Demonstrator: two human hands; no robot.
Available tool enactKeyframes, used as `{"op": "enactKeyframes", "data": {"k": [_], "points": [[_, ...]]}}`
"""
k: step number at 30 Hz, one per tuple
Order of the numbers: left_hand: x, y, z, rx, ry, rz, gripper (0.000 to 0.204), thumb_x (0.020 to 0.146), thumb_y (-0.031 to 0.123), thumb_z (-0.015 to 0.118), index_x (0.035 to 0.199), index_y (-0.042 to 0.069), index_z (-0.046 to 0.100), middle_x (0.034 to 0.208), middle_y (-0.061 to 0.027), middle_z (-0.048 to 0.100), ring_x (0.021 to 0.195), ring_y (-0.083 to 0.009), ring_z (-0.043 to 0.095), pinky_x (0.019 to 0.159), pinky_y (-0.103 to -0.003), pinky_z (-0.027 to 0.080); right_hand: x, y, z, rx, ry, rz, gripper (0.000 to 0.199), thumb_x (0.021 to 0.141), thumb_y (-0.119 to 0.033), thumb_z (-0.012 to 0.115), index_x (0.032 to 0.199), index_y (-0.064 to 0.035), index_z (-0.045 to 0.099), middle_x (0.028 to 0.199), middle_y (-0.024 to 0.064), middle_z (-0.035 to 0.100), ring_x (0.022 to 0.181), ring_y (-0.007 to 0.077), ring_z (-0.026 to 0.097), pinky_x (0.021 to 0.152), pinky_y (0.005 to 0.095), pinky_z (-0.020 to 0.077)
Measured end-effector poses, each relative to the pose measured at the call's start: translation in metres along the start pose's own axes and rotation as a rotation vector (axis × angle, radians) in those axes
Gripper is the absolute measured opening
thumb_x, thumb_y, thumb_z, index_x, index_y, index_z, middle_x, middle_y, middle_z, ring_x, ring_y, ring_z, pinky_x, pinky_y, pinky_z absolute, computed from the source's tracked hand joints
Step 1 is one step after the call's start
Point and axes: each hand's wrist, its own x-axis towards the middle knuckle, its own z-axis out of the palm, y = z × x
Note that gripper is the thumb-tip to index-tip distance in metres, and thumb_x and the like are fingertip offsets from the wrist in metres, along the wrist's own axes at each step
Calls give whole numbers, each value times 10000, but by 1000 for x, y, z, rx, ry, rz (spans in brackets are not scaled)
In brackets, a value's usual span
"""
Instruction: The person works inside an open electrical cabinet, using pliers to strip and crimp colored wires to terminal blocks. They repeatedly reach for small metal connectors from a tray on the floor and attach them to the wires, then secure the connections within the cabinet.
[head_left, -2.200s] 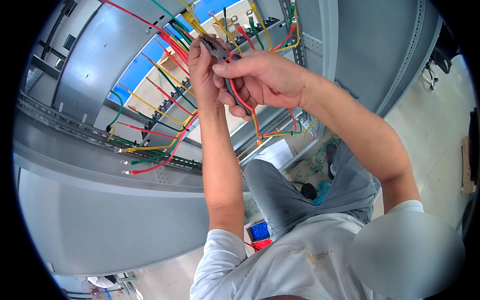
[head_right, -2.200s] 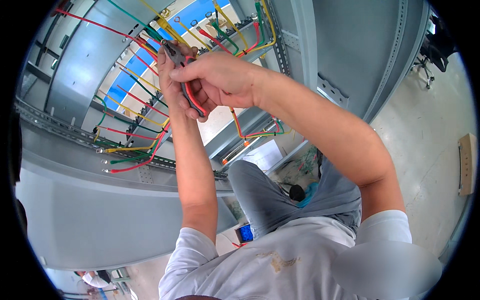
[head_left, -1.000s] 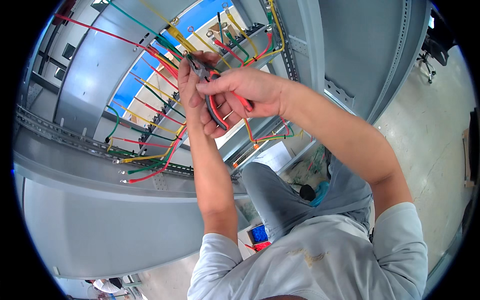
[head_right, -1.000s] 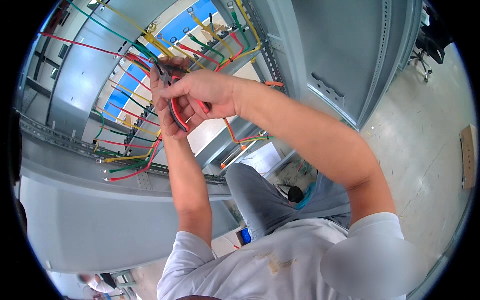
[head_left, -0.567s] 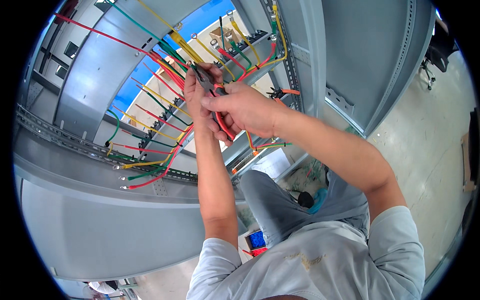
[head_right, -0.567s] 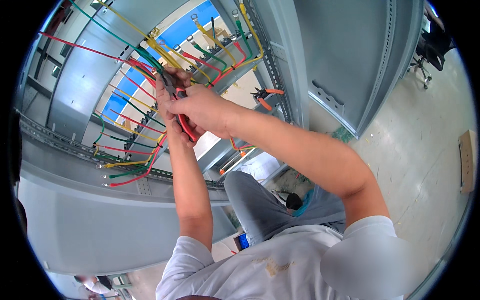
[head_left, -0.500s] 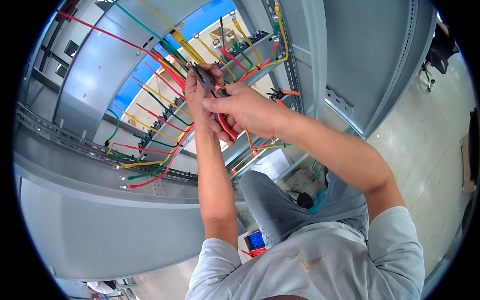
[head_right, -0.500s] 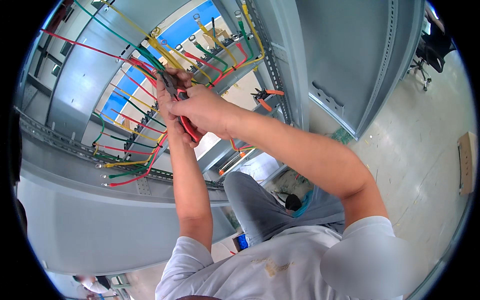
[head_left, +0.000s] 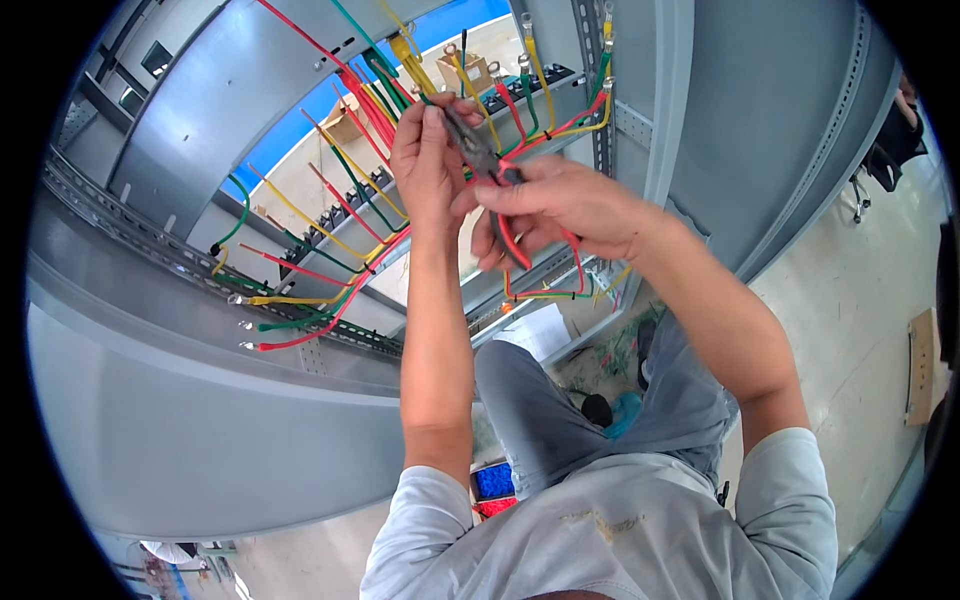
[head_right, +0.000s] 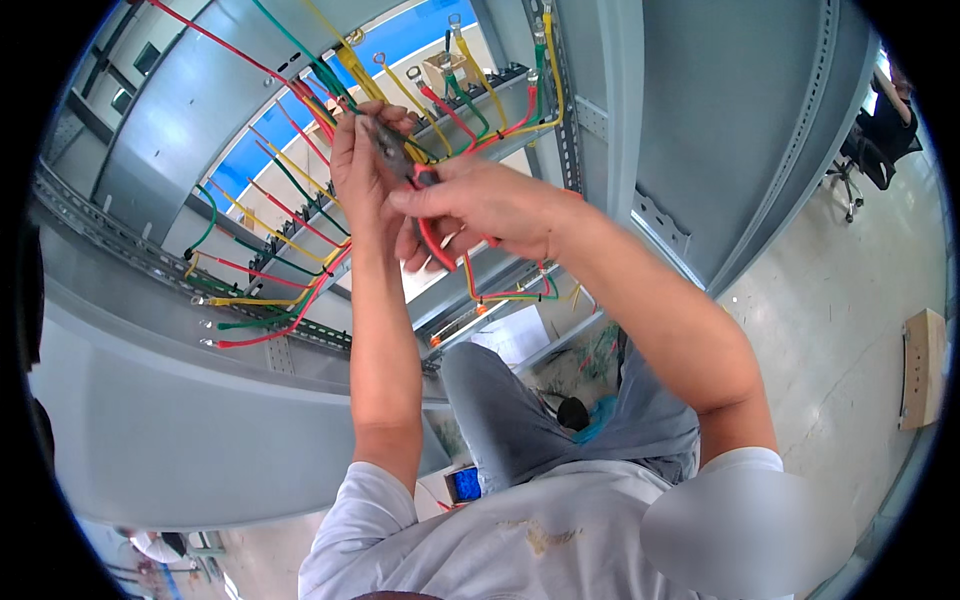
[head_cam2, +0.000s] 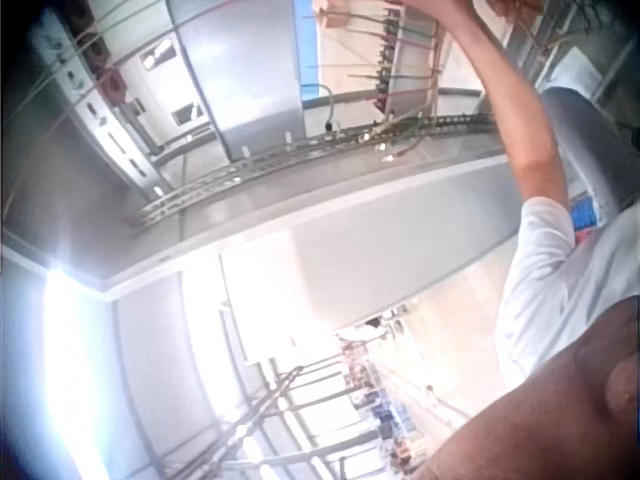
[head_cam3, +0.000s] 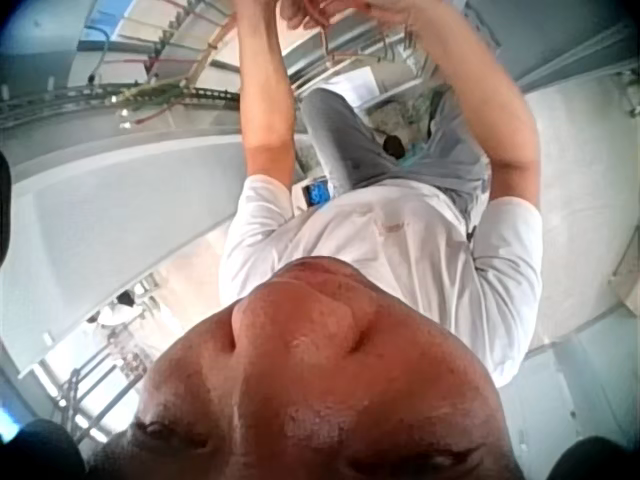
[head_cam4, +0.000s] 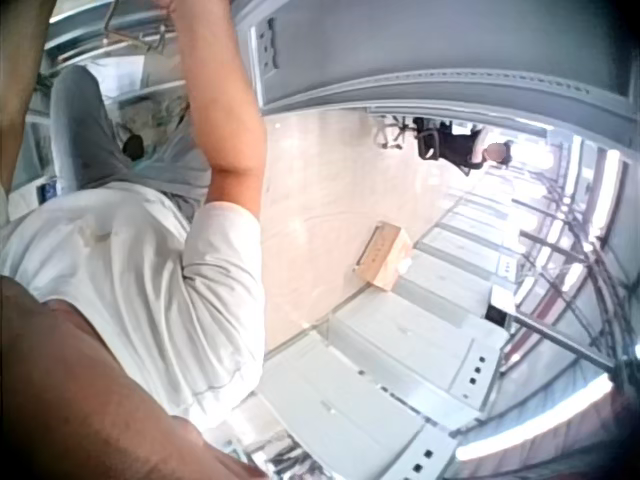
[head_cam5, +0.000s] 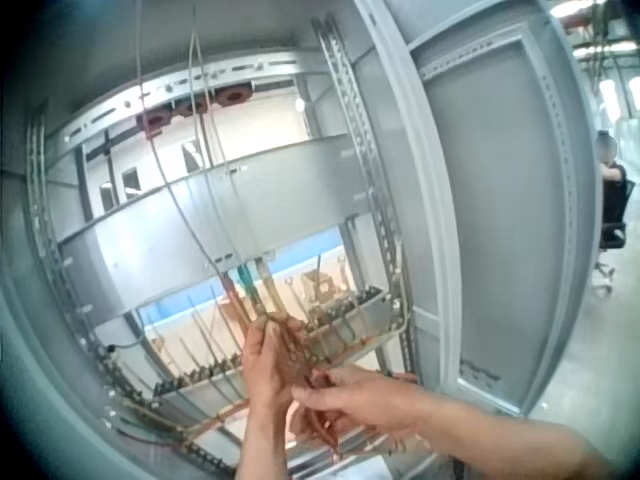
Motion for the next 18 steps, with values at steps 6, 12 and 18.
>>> {"op": "enactKeyframes", "data": {"k": [6, 12, 18], "points": [[8, 0, 1, 45, 44, 81, 228, 1065, 179, 563, 1229, 23, 591, 1084, -136, 691, 1016, -245, 679, 938, -414, 548, 0, -15, -1, -863, 430, -188, 370, 989, -359, 612, 908, -1, 664, 736, 95, 681, 678, 182, 637, 620, 369, 486], [13, 1, -4, 31, -38, 104, 212, 1068, 173, 552, 1212, 23, 593, 1072, -127, 692, 974, -232, 669, 906, -399, 538, 8, -29, -5, -1243, 544, -286, 410, 971, -352, 596, 952, 54, 648, 770, 243, 644, 797, 444, 647, 750, 497, 507], [11, 2, -1, -9, -65, 83, 221, 1069, 175, 555, 1222, 25, 609, 1063, -105, 683, 940, -192, 648, 887, -370, 525, 9, -33, 0, -1363, 588, -212, 381, 982, -311, 597, 951, 62, 667, 851, 275, 676, 878, 456, 668, 807, 521, 519]]}}
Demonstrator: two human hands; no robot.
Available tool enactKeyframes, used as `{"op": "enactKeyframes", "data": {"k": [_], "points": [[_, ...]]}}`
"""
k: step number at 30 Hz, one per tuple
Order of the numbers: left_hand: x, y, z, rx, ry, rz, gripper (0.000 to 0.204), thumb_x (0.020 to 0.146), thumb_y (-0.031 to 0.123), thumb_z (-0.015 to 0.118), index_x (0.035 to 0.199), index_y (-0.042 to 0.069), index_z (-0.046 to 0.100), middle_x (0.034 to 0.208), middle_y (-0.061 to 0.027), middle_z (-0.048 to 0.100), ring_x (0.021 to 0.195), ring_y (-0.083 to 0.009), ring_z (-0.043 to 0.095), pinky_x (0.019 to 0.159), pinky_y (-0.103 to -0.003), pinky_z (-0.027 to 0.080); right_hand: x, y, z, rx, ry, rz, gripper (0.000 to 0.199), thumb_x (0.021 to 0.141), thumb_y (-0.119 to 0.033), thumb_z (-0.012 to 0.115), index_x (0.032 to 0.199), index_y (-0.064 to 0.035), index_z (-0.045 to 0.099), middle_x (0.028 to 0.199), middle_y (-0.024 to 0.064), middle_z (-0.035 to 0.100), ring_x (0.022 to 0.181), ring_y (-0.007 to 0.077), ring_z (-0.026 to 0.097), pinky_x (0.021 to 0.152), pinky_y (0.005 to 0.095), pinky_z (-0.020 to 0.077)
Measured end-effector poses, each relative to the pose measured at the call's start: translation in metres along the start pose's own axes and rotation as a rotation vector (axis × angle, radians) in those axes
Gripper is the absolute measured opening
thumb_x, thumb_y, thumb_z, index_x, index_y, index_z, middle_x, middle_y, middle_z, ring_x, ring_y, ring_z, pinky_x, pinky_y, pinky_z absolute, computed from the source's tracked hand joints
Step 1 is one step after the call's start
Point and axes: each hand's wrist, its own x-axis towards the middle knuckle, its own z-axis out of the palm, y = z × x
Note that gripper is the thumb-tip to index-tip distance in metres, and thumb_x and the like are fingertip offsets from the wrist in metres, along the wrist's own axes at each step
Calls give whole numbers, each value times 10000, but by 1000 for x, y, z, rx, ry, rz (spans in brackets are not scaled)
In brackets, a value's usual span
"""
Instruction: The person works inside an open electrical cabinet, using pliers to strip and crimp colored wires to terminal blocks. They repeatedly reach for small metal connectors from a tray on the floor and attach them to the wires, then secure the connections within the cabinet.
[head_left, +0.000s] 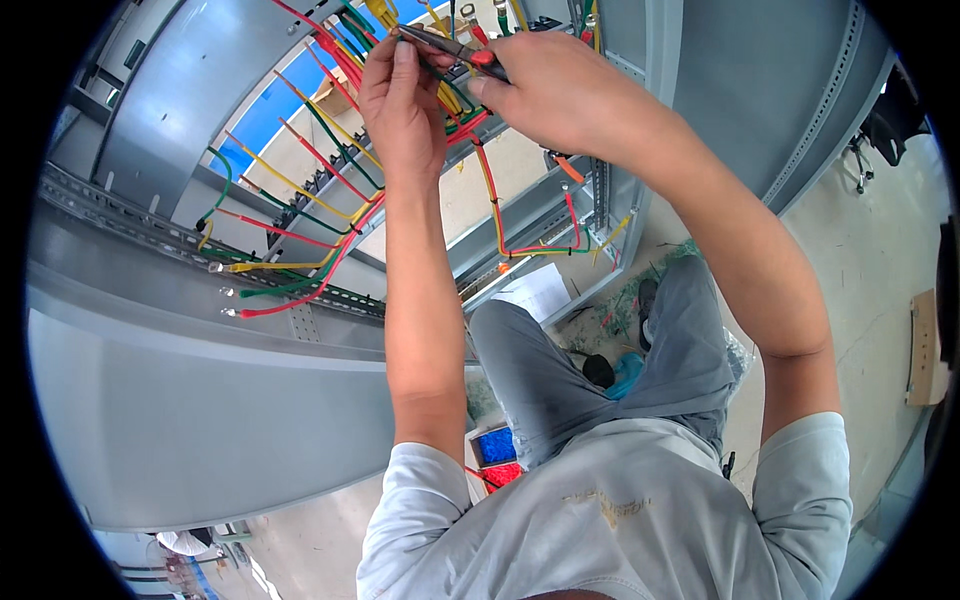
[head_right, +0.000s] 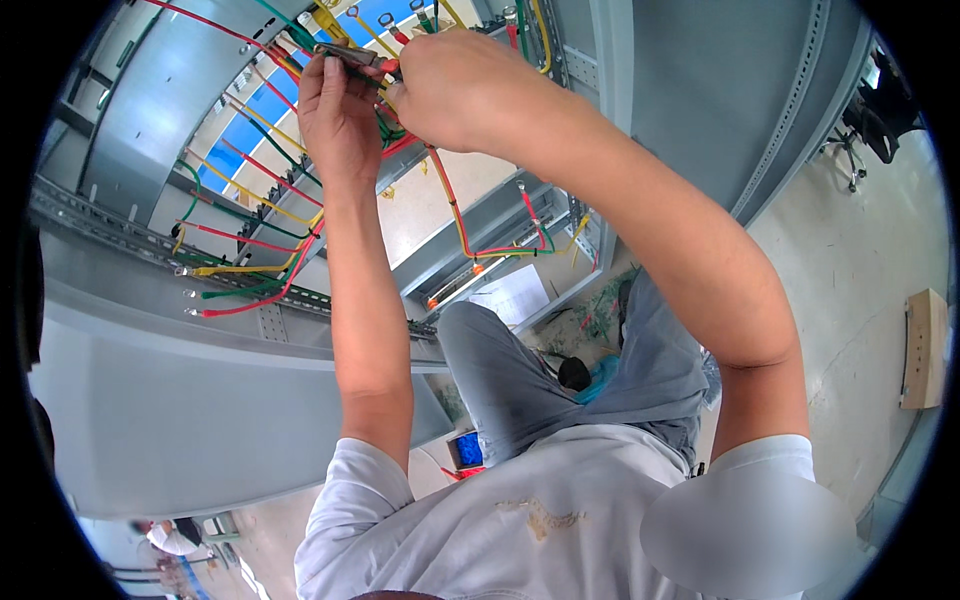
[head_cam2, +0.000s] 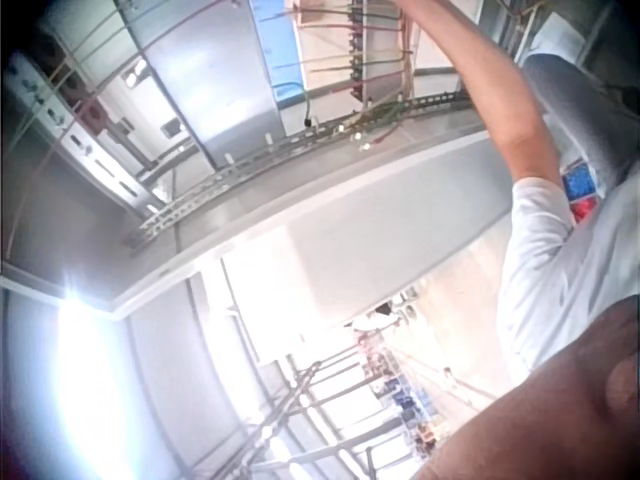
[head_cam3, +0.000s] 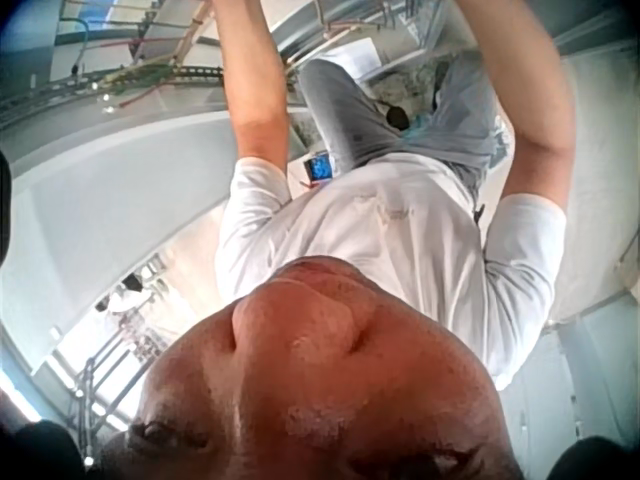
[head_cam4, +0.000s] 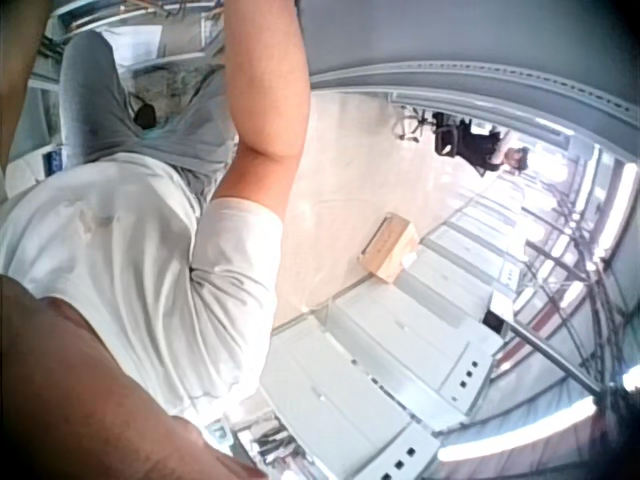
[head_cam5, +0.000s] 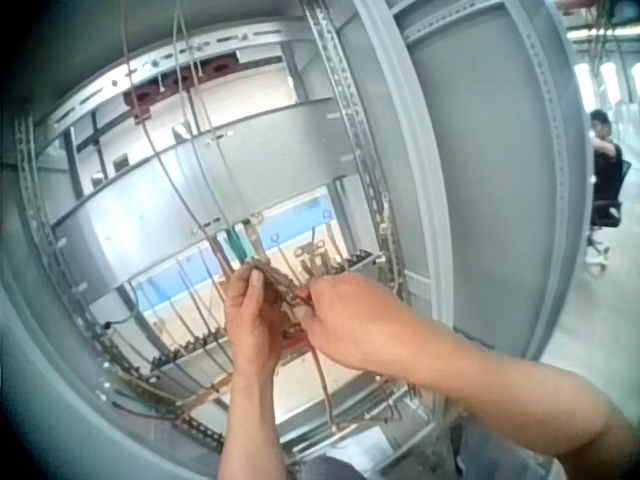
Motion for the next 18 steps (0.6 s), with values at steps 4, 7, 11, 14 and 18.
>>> {"op": "enactKeyframes", "data": {"k": [4, 7, 11, 14, 18], "points": [[0, 2, 5, 26, -11, -1, 255, 1069, 166, 556, 1270, 18, 606, 1063, -94, 686, 930, -183, 649, 882, -350, 520, -4, 0, 4, -120, 103, -22, 340, 982, -277, 597, 951, 53, 676, 852, 267, 690, 880, 448, 680, 810, 523, 537], [-1, 0, 8, 46, -35, 17, 276, 1069, 156, 556, 1298, 7, 600, 1057, -87, 689, 921, -174, 645, 878, -337, 517, -5, -4, 3, -246, 161, -21, 200, 871, -154, 623, 908, 11, 731, 904, 222, 730, 892, 395, 720, 808, 494, 573], [-2, -3, 11, 57, -47, 38, 297, 1069, 152, 559, 1321, -1, 596, 1045, -82, 689, 913, -163, 638, 872, -329, 513, -4, -4, 1, -331, 210, -46, 156, 803, -101, 648, 885, -18, 752, 904, 192, 749, 877, 362, 743, 784, 471, 593], [-3, -4, 17, 72, -6, 64, 286, 1064, 144, 566, 1289, -20, 631, 1008, -78, 701, 868, -141, 621, 838, -283, 510, -4, -3, 1, -371, 266, -102, 166, 801, -108, 649, 896, -18, 752, 878, 189, 747, 854, 362, 742, 767, 466, 595], [-6, 1, 15, 6, -36, 8, 294, 1068, 162, 560, 1296, -13, 622, 1072, -70, 691, 949, -151, 620, 896, -315, 490, -7, -10, -1, -277, 190, -32, 203, 829, -124, 636, 944, 6, 742, 877, 224, 738, 869, 389, 733, 796, 475, 588]]}}
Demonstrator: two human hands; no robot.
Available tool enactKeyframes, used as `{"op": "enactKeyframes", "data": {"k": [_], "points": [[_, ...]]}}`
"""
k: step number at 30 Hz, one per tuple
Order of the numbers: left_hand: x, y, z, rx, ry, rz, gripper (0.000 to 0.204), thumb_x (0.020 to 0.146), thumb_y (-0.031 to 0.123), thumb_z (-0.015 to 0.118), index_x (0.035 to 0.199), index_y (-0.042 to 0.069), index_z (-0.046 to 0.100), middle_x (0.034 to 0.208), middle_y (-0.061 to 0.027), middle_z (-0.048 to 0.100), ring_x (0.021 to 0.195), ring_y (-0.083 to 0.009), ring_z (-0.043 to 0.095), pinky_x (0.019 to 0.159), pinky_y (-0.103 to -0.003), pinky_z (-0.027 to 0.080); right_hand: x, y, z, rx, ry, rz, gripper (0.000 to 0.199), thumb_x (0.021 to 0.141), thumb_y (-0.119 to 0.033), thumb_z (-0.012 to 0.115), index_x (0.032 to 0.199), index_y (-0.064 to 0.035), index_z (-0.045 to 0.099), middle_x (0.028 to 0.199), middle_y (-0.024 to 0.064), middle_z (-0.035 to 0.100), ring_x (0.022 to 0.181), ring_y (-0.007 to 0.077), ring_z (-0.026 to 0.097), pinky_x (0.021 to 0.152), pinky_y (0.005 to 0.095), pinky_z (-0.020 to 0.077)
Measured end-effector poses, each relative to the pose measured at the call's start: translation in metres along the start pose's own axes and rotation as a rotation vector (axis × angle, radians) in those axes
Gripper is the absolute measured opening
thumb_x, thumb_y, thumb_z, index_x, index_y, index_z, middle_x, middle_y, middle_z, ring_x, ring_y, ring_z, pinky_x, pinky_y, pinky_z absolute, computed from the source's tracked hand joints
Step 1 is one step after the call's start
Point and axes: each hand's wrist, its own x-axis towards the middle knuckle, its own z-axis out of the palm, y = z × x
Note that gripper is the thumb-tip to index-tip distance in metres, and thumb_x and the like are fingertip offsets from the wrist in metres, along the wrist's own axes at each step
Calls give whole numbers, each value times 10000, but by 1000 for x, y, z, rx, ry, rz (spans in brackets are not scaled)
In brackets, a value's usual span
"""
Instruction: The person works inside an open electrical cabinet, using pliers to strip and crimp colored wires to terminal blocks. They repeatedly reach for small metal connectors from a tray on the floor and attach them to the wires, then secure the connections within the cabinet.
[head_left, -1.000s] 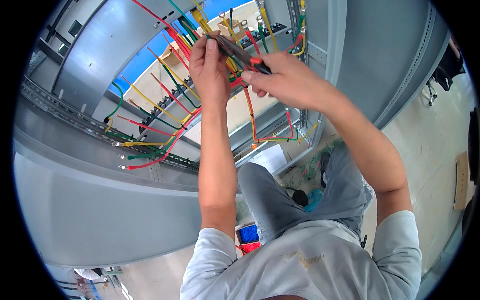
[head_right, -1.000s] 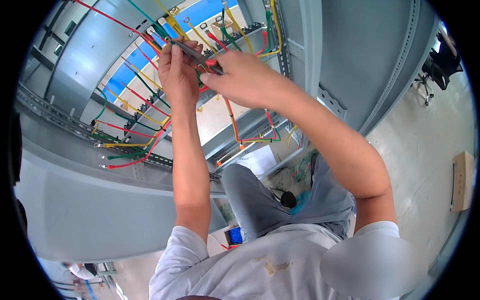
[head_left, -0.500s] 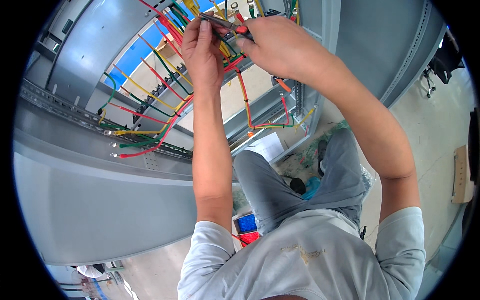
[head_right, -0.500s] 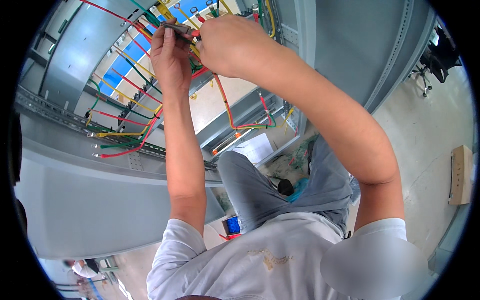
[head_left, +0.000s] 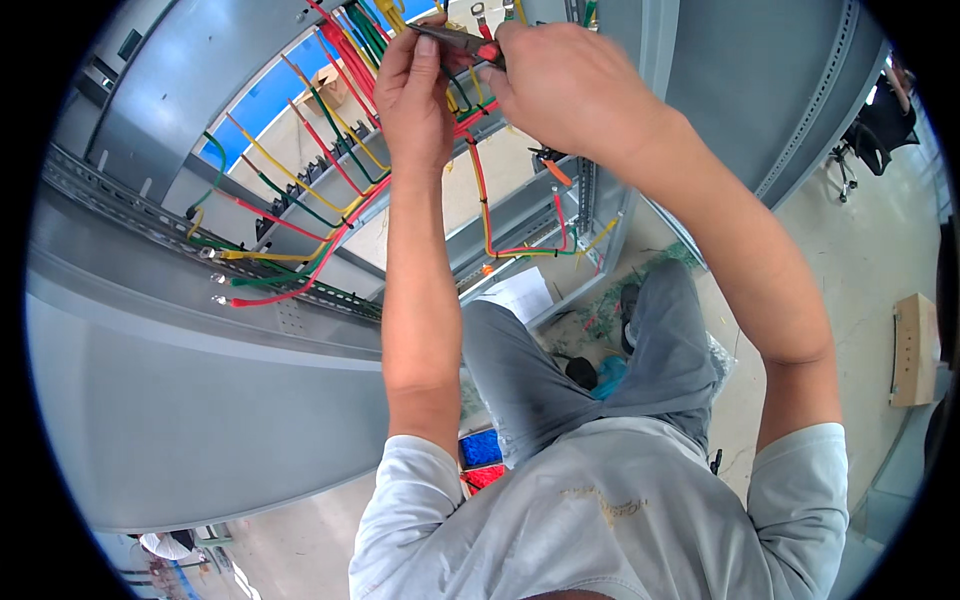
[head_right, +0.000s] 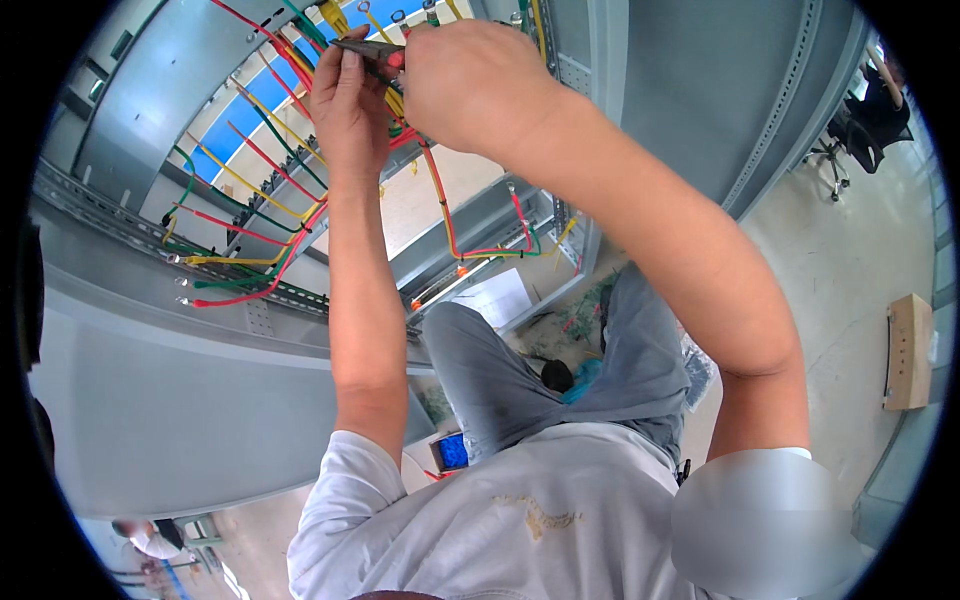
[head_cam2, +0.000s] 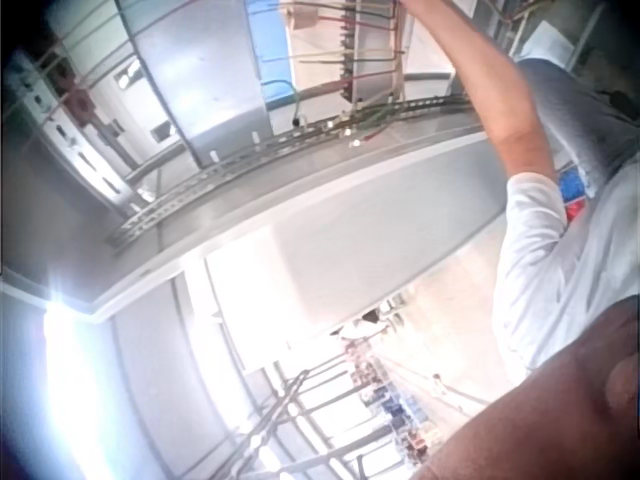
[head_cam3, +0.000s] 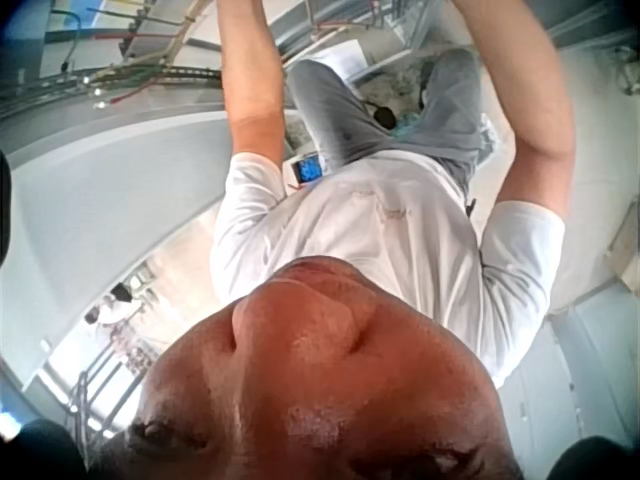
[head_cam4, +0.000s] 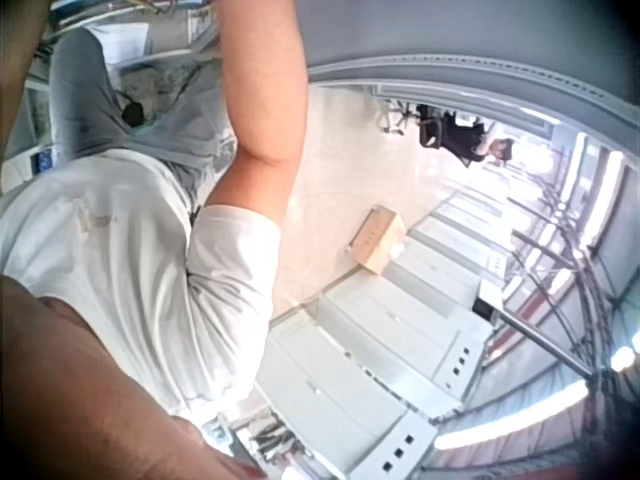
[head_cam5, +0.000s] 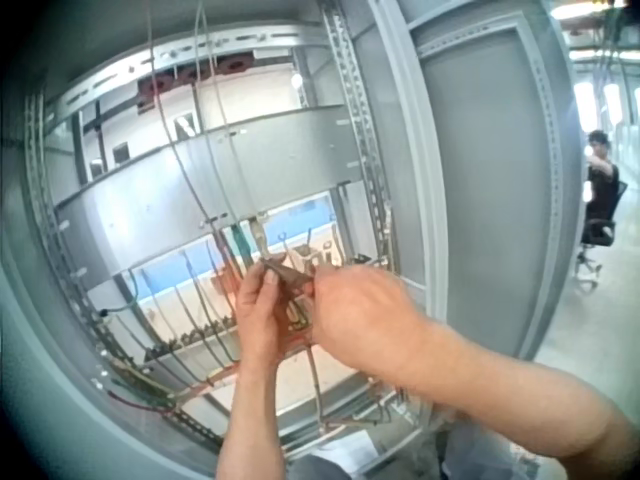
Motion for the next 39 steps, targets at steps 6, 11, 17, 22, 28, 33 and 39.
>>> {"op": "enactKeyframes", "data": {"k": [6, 11, 17, 22, 28, 33, 39], "points": [[8, -8, -17, -187, -134, -15, 280, 1068, 165, 545, 1293, 11, 610, 1153, -74, 678, 1085, -191, 617, 996, -384, 461, 10, 9, 2, 277, -177, 47, 308, 898, -228, 637, 1002, 55, 696, 868, 253, 708, 845, 412, 703, 807, 473, 558], [7, -19, -30, -310, -122, -21, 244, 1066, 146, 532, 1257, 17, 611, 1157, -102, 680, 1104, -229, 618, 1006, -398, 466, 12, 11, 12, 507, -308, 80, 311, 919, -268, 670, 881, 36, 613, 688, 123, 588, 612, 224, 564, 605, 390, 471], [1, -19, -37, -384, -149, -53, 250, 1063, 171, 540, 1257, 25, 597, 1151, -158, 673, 1128, -274, 603, 1016, -423, 472, 5, -7, 5, 919, -560, 358, 280, 948, -262, 678, 793, -76, 535, 633, -36, 409, 521, 61, 366, 440, 255, 261], [-2, -16, -39, -360, -135, -50, 275, 1061, 214, 549, 1256, 23, 580, 1126, -144, 669, 1126, -262, 595, 984, -413, 475, 6, -1, 9, 1327, -762, 360, 281, 956, -267, 681, 799, -82, 539, 665, -27, 429, 528, 71, 381, 451, 267, 320], [8, -11, -30, -261, -65, -54, 221, 1057, 201, 548, 1194, 32, 588, 1033, -83, 652, 1040, -224, 571, 1010, -409, 431, 22, 6, 8, 618, -467, 133, 300, 984, -338, 636, 878, -57, 642, 754, 42, 621, 664, 130, 586, 587, 331, 484], [14, -12, -26, -339, -159, -16, 171, 1049, 156, 548, 1161, 35, 594, 971, -66, 636, 990, -202, 561, 1050, -404, 398, 11, 38, -3, 742, -563, 284, 405, 982, -454, 631, 992, -61, 727, 815, 42, 699, 806, 118, 643, 716, 304, 515], [9, -9, -25, -308, -75, -52, 178, 1054, 145, 543, 1179, 28, 591, 981, -94, 660, 974, -200, 589, 955, -377, 445, -5, 28, 6, 1283, -781, 296, 385, 972, -414, 648, 863, -50, 709, 717, 31, 653, 632, 83, 533, 539, 239, 387]]}}
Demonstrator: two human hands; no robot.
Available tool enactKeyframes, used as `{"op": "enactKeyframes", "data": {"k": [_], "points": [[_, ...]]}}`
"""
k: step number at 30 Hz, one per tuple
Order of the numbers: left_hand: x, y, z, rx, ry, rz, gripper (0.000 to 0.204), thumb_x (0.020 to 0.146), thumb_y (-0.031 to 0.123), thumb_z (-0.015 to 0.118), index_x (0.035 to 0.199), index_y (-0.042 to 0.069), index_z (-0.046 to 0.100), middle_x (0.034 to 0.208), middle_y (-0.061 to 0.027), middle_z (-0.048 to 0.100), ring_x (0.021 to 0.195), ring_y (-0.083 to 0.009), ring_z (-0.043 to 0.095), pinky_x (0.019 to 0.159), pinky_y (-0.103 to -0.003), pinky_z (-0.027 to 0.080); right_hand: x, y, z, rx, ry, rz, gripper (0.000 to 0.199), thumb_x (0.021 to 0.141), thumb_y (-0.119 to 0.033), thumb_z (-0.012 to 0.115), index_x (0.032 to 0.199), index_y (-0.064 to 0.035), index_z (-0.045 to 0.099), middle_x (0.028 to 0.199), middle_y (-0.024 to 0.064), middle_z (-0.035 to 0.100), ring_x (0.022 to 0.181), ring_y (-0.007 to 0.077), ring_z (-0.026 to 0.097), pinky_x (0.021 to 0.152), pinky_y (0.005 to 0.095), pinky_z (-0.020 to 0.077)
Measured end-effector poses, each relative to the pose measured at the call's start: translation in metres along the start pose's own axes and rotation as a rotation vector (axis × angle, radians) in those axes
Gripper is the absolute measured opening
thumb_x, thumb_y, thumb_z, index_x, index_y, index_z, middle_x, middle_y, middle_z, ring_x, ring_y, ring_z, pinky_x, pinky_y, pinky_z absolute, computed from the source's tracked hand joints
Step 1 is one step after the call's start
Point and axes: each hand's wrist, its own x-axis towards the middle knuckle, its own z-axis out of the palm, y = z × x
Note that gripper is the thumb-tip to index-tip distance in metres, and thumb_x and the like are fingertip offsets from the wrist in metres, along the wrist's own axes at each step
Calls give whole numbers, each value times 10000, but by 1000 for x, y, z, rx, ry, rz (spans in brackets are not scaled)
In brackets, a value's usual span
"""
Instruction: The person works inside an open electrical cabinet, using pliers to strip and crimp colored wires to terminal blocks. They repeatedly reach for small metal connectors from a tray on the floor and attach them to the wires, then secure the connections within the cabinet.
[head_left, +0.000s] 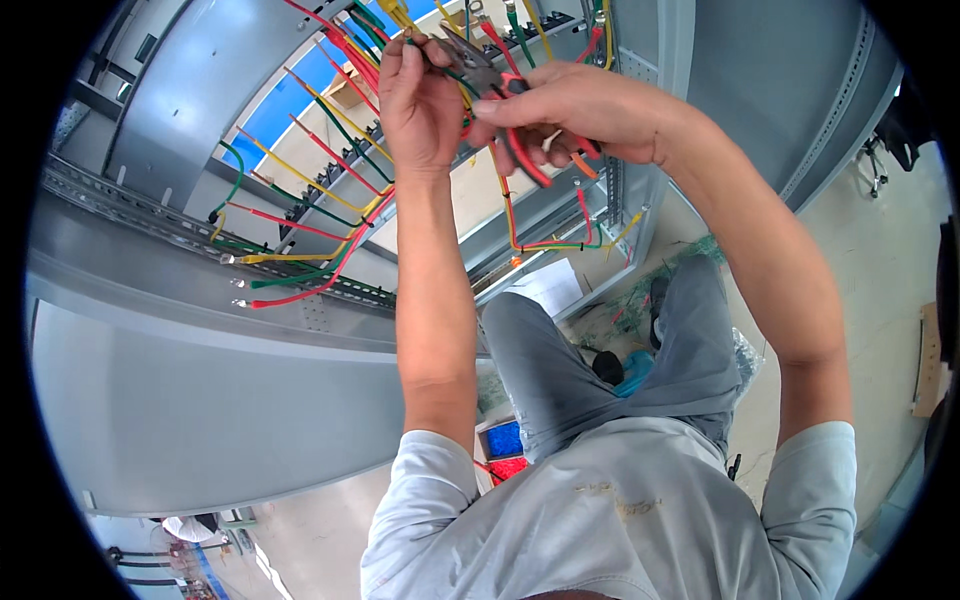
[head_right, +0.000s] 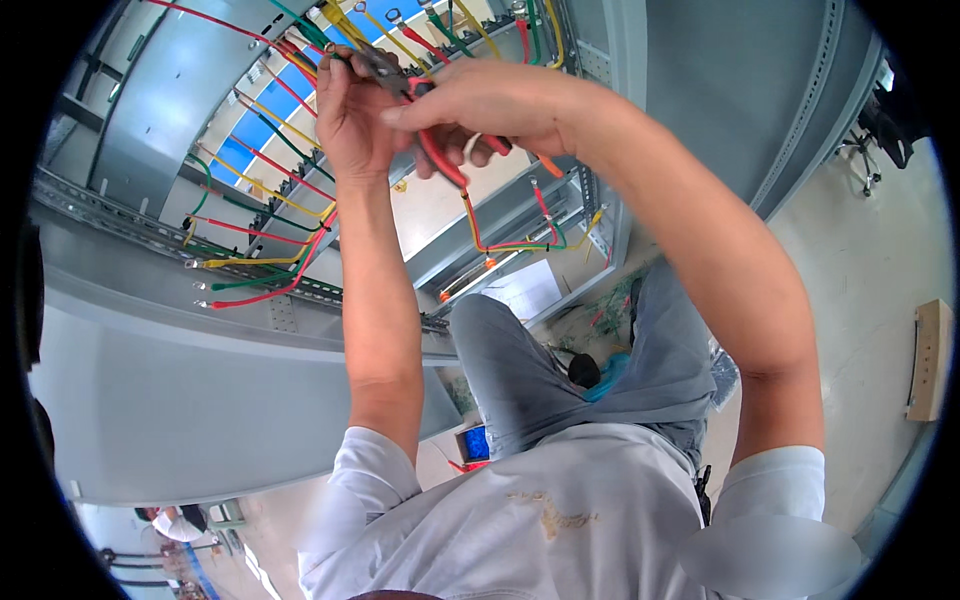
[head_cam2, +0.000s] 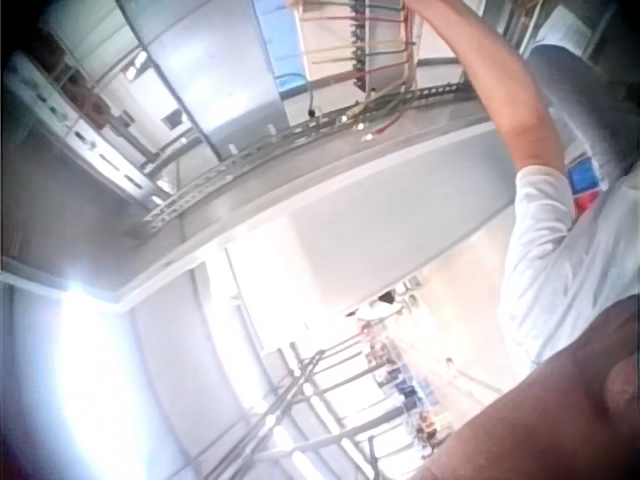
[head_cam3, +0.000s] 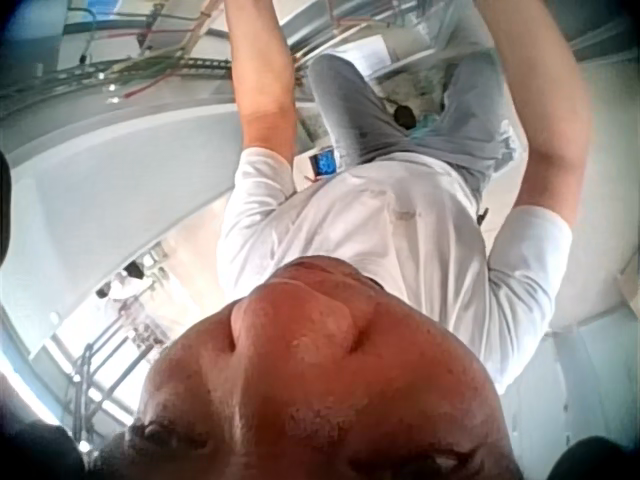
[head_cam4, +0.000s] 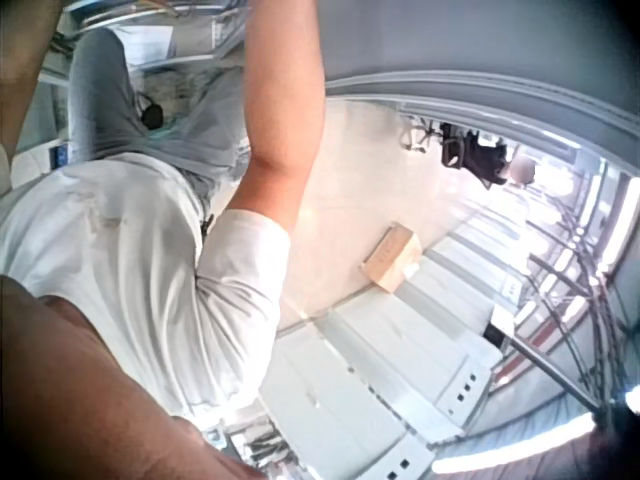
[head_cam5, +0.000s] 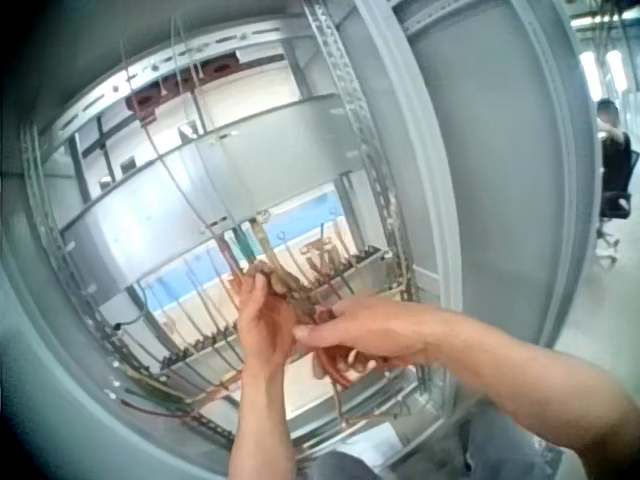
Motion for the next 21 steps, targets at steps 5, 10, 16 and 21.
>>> {"op": "enactKeyframes", "data": {"k": [5, 10, 16, 21], "points": [[-3, 3, 4, 68, 98, -54, 236, 1051, 249, 567, 1206, 73, 545, 1028, -126, 669, 981, -260, 642, 999, -458, 486, 15, -3, -2, 100, -128, -48, 358, 996, -387, 626, 921, -49, 717, 799, 79, 719, 653, 97, 581, 574, 251, 433], [-5, 5, 1, 55, 43, -79, 193, 1063, 160, 542, 1230, 66, 567, 1058, -71, 686, 983, -193, 674, 873, -364, 560, 22, -5, -7, 192, -195, -41, 405, 997, -429, 642, 959, -31, 706, 821, 110, 715, 724, 165, 673, 621, 301, 518], [-5, 7, 2, 86, 68, -98, 210, 1060, 182, 569, 1238, 71, 577, 1009, -66, 683, 890, -161, 666, 813, -313, 561, 23, -4, -7, 445, -325, -22, 389, 1015, -404, 627, 923, -27, 650, 751, 73, 649, 667, 180, 641, 596, 334, 522], [1, 2, 3, 125, 58, -95, 193, 1038, 199, 629, 1181, 70, 627, 925, -30, 689, 818, -124, 643, 739, -275, 546, 15, -6, -7, 334, -208, -31, 370, 1009, -376, 643, 823, -67, 562, 668, 32, 551, 533, 135, 545, 491, 318, 469]]}}
